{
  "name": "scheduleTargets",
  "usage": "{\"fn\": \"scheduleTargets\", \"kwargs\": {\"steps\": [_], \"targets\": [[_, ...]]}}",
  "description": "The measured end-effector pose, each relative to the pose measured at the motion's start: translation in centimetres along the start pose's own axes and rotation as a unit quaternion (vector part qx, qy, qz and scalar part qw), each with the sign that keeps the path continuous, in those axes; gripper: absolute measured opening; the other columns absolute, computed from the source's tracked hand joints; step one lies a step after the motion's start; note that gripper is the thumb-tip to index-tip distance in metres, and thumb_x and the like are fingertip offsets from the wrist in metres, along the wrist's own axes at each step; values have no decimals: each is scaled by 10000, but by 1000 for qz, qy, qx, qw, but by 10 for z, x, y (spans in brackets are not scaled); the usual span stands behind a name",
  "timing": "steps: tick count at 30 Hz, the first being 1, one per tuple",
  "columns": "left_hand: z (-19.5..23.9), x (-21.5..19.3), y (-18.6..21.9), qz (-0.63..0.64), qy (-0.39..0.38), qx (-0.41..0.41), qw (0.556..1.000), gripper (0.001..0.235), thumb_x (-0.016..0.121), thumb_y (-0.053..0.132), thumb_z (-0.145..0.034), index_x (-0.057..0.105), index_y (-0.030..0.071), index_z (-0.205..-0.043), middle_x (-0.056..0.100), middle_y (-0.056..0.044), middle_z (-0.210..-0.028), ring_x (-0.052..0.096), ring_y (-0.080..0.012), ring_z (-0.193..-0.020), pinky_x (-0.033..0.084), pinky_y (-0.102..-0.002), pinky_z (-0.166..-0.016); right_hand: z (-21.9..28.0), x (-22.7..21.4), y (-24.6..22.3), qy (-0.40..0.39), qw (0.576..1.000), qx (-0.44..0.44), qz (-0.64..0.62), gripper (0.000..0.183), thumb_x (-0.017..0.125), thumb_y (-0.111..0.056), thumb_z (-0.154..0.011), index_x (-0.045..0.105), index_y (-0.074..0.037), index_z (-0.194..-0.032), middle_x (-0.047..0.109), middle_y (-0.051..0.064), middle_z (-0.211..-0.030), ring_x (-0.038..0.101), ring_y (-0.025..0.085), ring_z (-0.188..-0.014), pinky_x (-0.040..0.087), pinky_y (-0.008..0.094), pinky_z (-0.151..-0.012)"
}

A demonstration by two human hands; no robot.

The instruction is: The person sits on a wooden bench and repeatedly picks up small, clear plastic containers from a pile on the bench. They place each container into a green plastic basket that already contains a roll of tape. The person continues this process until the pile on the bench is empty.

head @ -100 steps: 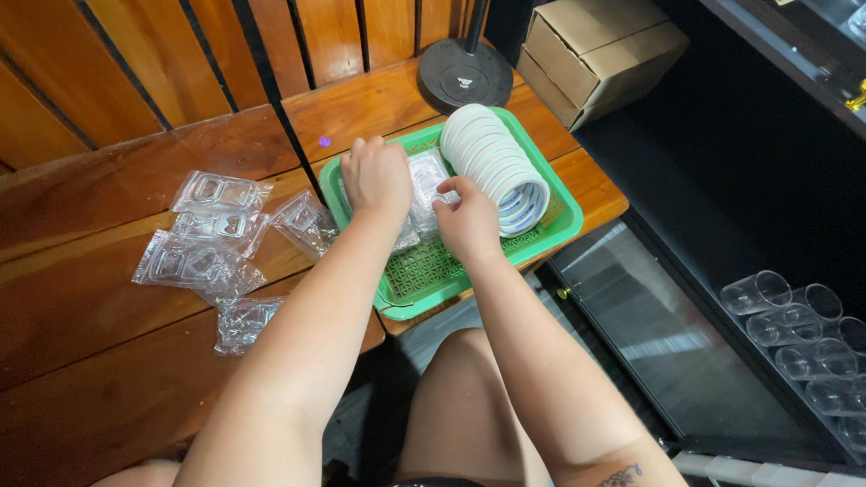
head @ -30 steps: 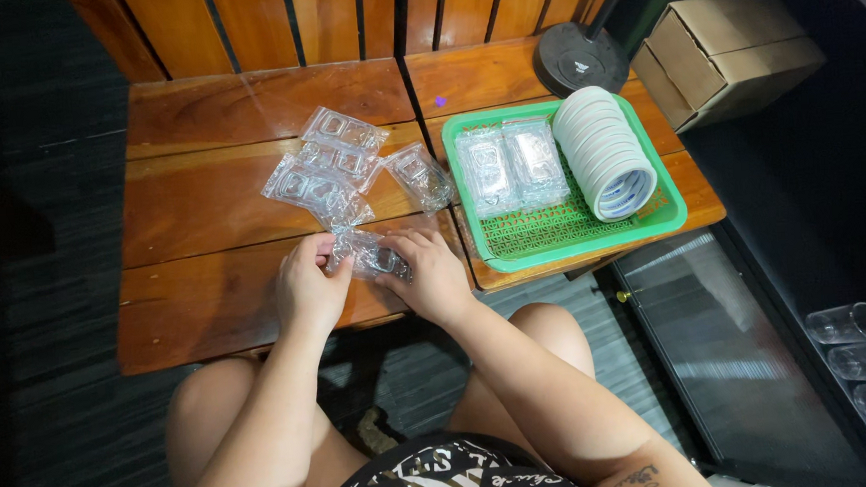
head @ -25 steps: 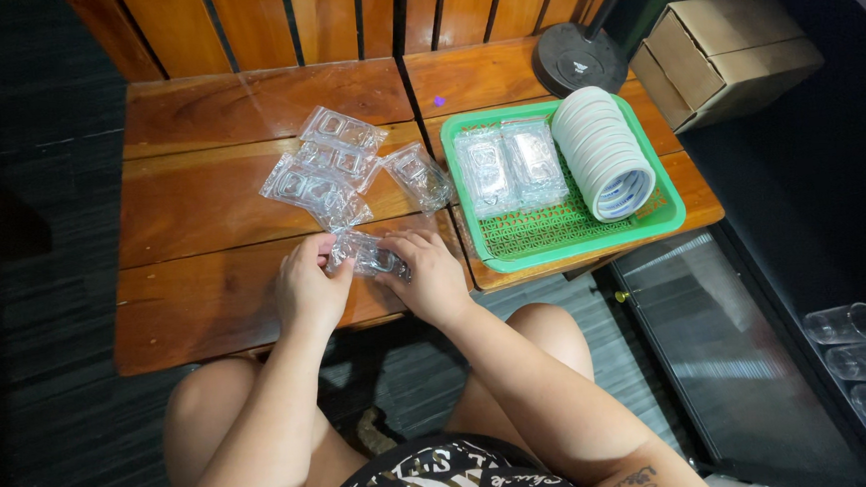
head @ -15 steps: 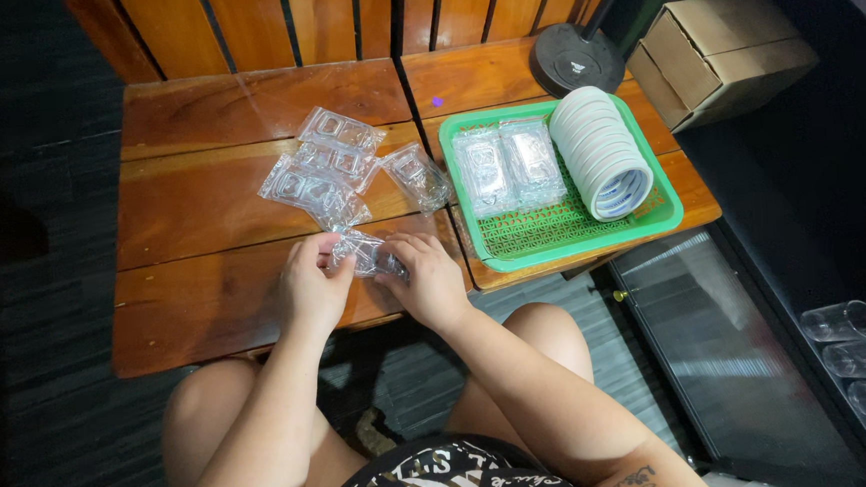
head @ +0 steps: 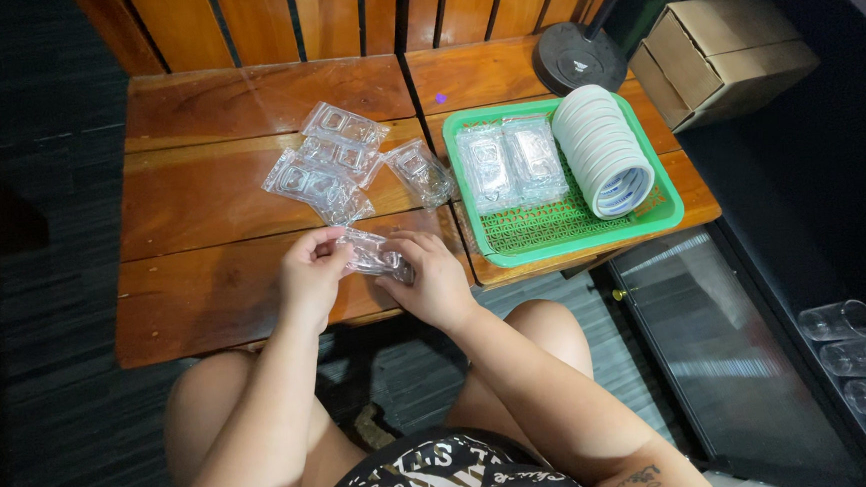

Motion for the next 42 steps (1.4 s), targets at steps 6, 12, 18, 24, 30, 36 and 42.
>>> {"fn": "scheduleTargets", "kwargs": {"steps": [6,12,18,24,30,36,42], "targets": [[4,-1,19,69,17,-7,997,351,751,17,-903,684,34,-1247,535,-30,-947,612,-88,-833,674,-279,-742,2,-27,-21,42,989,79,-120,463,898,-327,-737,734,-195,-1150,736,77,-1239,708,335,-1142,608,429,-891],[20,21,63,97,-4,25,995,351,751,10,-907,677,46,-1249,534,-7,-956,628,-68,-846,679,-256,-771,-6,-73,-24,93,980,90,-149,328,830,-185,-859,750,-96,-1164,706,229,-1249,666,463,-1180,600,507,-912],[32,76,93,126,-23,63,990,356,779,0,-882,684,26,-1224,571,-60,-1013,665,-114,-860,684,-283,-765,-9,-105,30,115,943,203,-236,422,739,-62,-877,688,-111,-1293,699,199,-1319,651,388,-1250,572,436,-984],[51,142,110,29,-73,136,988,365,856,74,-816,725,76,-1157,648,-69,-1007,705,-114,-832,682,-256,-717,-10,-152,68,103,891,258,-359,371,778,0,-885,674,-44,-1239,737,95,-1011,726,120,-857,642,252,-761],[49,197,107,-200,-88,203,954,351,865,182,-769,763,201,-1105,731,-30,-986,767,-170,-880,656,-271,-712,-2,-193,135,116,911,281,-279,295,854,-63,-849,702,-89,-1101,754,81,-921,738,103,-776,639,233,-683],[39,244,52,-426,-160,208,866,298,723,257,-892,724,376,-1165,713,63,-1087,735,-175,-1079,602,-352,-910,3,-209,158,75,925,344,-145,193,872,-87,-799,793,-91,-974,714,63,-795,696,100,-708,618,251,-627],[53,260,51,-432,-220,-23,874,457,498,226,-976,679,42,-1353,652,-259,-1360,599,-384,-1326,483,-461,-1128,2,-195,201,-22,938,343,51,194,830,-304,-770,821,-297,-964,705,-26,-798,688,158,-828,553,340,-775]]}}
Point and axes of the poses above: each hand's wrist, its own z-axis away from the middle knuckle, its own x-axis out of the palm, y = z × x, the point moved 7 cm from there along -z, towards the middle knuckle
